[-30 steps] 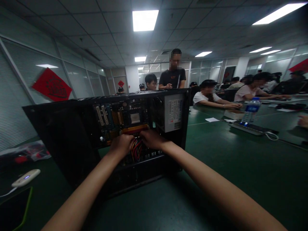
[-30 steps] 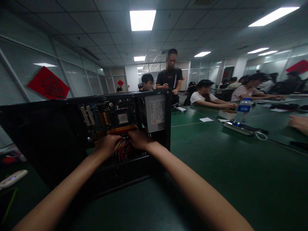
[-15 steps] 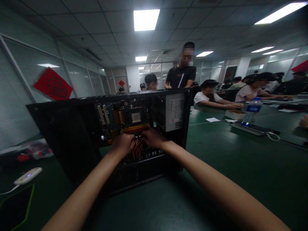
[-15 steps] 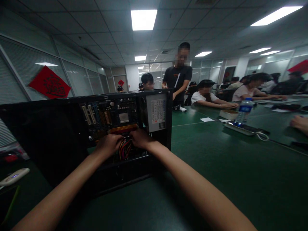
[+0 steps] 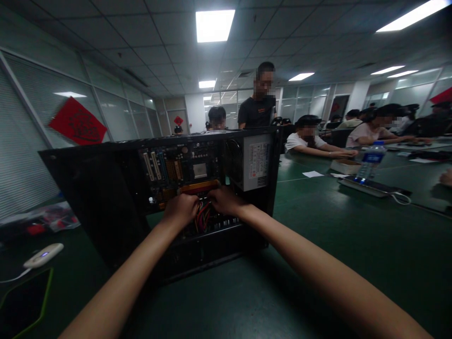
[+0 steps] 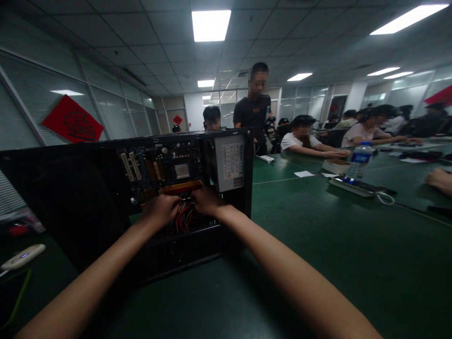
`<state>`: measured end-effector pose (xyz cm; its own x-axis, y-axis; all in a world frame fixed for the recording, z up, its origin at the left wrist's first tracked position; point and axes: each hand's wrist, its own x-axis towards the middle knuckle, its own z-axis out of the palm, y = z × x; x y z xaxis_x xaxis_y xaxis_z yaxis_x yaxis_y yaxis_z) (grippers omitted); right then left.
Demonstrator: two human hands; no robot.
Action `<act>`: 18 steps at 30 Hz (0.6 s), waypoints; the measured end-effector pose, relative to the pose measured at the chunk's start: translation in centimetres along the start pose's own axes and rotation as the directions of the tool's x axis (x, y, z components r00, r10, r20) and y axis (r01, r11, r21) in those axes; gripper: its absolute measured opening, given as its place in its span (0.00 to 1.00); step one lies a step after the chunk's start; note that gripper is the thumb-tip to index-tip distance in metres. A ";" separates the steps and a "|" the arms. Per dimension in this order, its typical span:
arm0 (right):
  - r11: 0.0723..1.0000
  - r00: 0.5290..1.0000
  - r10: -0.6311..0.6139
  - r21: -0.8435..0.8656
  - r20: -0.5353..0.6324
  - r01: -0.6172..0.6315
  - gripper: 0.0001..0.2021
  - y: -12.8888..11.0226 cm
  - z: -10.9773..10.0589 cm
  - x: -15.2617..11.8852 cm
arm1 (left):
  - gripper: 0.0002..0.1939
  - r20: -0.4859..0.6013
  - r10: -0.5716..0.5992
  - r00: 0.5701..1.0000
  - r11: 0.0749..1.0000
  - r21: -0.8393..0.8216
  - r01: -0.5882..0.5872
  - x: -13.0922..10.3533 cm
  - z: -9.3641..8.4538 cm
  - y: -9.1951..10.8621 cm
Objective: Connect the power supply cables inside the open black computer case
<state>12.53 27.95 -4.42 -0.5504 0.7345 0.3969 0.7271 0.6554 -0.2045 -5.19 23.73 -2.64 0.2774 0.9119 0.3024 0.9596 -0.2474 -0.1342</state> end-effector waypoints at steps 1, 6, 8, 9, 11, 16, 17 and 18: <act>1.000 1.000 0.005 -0.004 0.003 -0.005 0.14 0.0 0.0 0.0 | 0.17 0.001 -0.004 1.000 1.000 0.001 0.004 0.0 0.0 0.0; 1.000 1.000 0.005 -0.007 0.001 -0.005 0.15 0.3 0.3 0.3 | 0.17 -0.022 0.000 1.000 1.000 0.011 0.000 0.1 0.2 0.0; 1.000 1.000 -0.002 -0.002 -0.009 0.002 0.15 0.3 0.4 0.3 | 0.18 -0.017 -0.006 1.000 1.000 0.016 0.006 0.2 0.3 0.0; 1.000 1.000 -0.002 0.001 -0.009 0.003 0.15 0.3 0.4 0.3 | 0.17 -0.013 -0.008 1.000 1.000 0.018 0.009 0.2 0.3 0.0; 1.000 1.000 0.001 -0.001 -0.003 -0.001 0.14 0.2 0.4 0.1 | 0.17 -0.013 -0.012 1.000 1.000 0.016 0.012 0.1 0.4 0.0; 1.000 1.000 0.000 -0.021 -0.010 0.000 0.13 0.1 -0.3 -0.5 | 0.16 -0.058 -0.037 0.998 0.999 -0.035 0.035 -0.5 -0.3 -0.6; 1.000 1.000 0.002 -0.013 -0.026 -0.002 0.12 0.1 -0.5 -0.6 | 0.16 -0.092 -0.074 0.993 0.997 -0.038 0.070 -0.6 -0.6 -0.8; 1.000 0.999 0.003 -0.003 -0.048 -0.003 0.12 0.1 -0.7 -0.7 | 0.16 -0.132 -0.126 0.983 0.992 -0.040 0.121 -0.8 -0.9 -1.0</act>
<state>13.31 27.38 -4.14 -0.5279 0.7272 0.4388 0.7298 0.6526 -0.2035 -6.34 22.98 -1.91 0.1584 0.8845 0.4389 0.9873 -0.1476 -0.0589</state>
